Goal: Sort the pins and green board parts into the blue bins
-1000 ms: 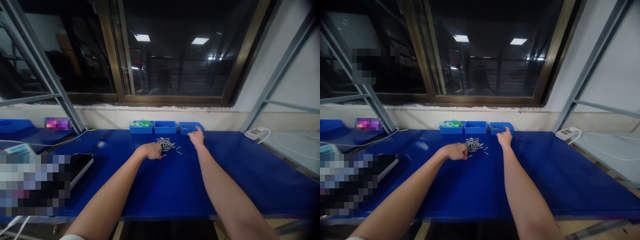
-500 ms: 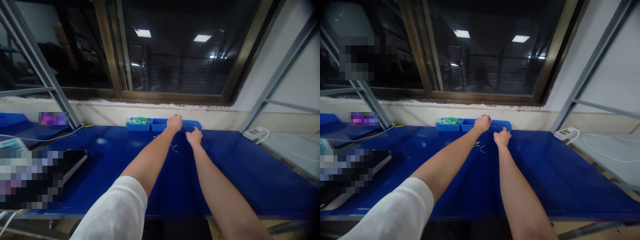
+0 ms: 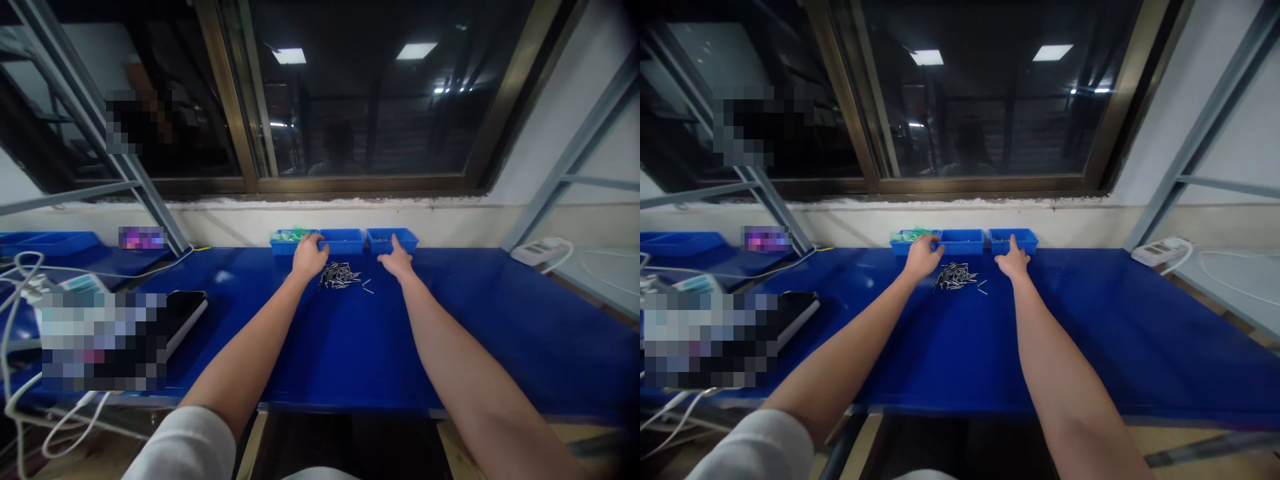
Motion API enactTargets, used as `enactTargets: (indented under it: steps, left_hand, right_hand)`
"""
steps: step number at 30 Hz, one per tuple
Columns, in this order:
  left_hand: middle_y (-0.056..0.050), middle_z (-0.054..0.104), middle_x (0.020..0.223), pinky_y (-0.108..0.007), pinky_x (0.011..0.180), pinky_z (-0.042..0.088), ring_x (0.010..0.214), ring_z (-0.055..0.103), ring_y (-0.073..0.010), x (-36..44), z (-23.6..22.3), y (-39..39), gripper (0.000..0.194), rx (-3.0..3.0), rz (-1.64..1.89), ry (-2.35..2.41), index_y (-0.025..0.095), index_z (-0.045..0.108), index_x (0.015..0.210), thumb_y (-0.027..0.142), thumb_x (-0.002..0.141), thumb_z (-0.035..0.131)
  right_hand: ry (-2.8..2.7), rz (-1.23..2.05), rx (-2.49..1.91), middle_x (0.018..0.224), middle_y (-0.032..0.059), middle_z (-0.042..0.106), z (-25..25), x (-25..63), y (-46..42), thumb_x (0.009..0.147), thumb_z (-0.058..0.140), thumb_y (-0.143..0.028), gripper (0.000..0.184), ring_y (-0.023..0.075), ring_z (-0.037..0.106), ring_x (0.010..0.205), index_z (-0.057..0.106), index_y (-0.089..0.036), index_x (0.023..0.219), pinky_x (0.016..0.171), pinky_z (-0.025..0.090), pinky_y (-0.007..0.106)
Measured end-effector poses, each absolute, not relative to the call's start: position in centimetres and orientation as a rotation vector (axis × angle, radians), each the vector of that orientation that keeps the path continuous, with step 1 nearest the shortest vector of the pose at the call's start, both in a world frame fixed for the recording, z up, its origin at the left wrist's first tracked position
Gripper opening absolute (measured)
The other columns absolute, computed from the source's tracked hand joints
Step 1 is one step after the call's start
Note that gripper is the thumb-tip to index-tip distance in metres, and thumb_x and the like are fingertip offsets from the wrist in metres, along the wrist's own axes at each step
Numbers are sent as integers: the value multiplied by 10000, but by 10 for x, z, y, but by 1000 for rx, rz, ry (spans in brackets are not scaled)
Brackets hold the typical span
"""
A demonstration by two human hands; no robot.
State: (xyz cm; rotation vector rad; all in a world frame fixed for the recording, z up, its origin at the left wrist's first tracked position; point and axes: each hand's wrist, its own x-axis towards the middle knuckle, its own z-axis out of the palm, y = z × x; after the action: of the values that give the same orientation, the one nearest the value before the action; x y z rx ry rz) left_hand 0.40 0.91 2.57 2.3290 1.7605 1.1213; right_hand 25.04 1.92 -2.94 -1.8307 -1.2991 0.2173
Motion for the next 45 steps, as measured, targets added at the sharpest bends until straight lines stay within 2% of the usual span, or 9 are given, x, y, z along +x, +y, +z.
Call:
enactTargets:
  steps: [4, 8, 15, 19, 26, 35, 40, 43, 45]
  left_hand:
    - [-94, 533, 1208, -308, 984, 354, 1148, 459, -225, -11, 15, 8, 382, 2339, 1089, 1880, 182, 550, 1151, 334, 809, 477]
    - [-114, 362, 1395, -389, 1037, 287, 1293, 300, -272, -19, 1, 16, 548, 2364, 902, 1923, 185, 430, 1292, 439, 808, 463]
    - [-102, 150, 1485, -418, 1093, 142, 1367, 114, -242, -22, -14, 33, 626, 2425, 684, 1756, 182, 264, 1389, 430, 833, 413]
    - [-112, 111, 1488, -444, 1096, 94, 1370, 84, -240, -22, -18, 37, 629, 2429, 651, 1743, 180, 254, 1391, 420, 830, 405]
    - [-104, 66, 1490, -482, 1091, 64, 1370, 47, -257, -23, -18, 39, 641, 2384, 630, 1697, 174, 284, 1381, 411, 804, 434]
    - [-115, 206, 1468, -482, 1087, 136, 1361, 141, -253, -28, -18, 37, 571, 2328, 843, 1645, 173, 363, 1332, 312, 792, 480]
    - [-121, 373, 1392, -386, 1058, 280, 1293, 323, -239, -32, -12, 25, 482, 2325, 1034, 1713, 144, 477, 1239, 276, 777, 505]
    - [-95, 505, 1278, -380, 1004, 353, 1193, 447, -241, -29, -5, 14, 409, 2368, 977, 1711, 177, 536, 1168, 290, 776, 510]
    - [-85, 583, 1162, -357, 959, 396, 1105, 516, -234, -23, 0, 7, 336, 2454, 920, 1629, 178, 586, 1090, 298, 790, 494]
  right_hand:
    - [-1240, 271, -1950, 1425, 182, 201, -27, 244, 19, 531, 669, -243, 844, 418, 228, 1265, 391, -221, 1328, 939, 286, 521]
    - [-1306, 330, -1969, 1472, 138, 48, -25, 242, 19, 525, 686, -276, 870, 435, 192, 1280, 370, -281, 1336, 956, 268, 529]
    - [-1393, 392, -1967, 1480, 129, 39, -22, 243, 16, 512, 706, -317, 892, 441, 206, 1279, 362, -307, 1335, 966, 226, 564]
    - [-1438, 415, -1940, 1475, 126, 106, -20, 240, 14, 520, 707, -344, 876, 424, 223, 1279, 368, -319, 1328, 960, 214, 584]
    - [-1485, 495, -2061, 1496, 108, 4, -16, 235, 14, 579, 655, -395, 937, 397, 167, 1315, 200, -333, 1396, 997, 195, 529]
    - [-1293, 157, -1997, 1394, 155, 262, -20, 229, 5, 659, 584, -331, 777, 372, 285, 1237, 288, -247, 1372, 948, 295, 490]
    - [-1136, -99, -1895, 1393, 187, 241, -22, 232, 4, 651, 580, -312, 679, 373, 279, 1211, 404, -164, 1290, 933, 299, 506]
    - [-1231, -76, -1770, 1249, 175, 457, -20, 231, 4, 663, 545, -264, 479, 312, 403, 1137, 552, -135, 1124, 928, 336, 447]
    - [-1408, 70, -1661, 970, 113, 622, -18, 227, 3, 673, 513, -228, 312, 231, 547, 937, 632, -142, 948, 853, 407, 355]
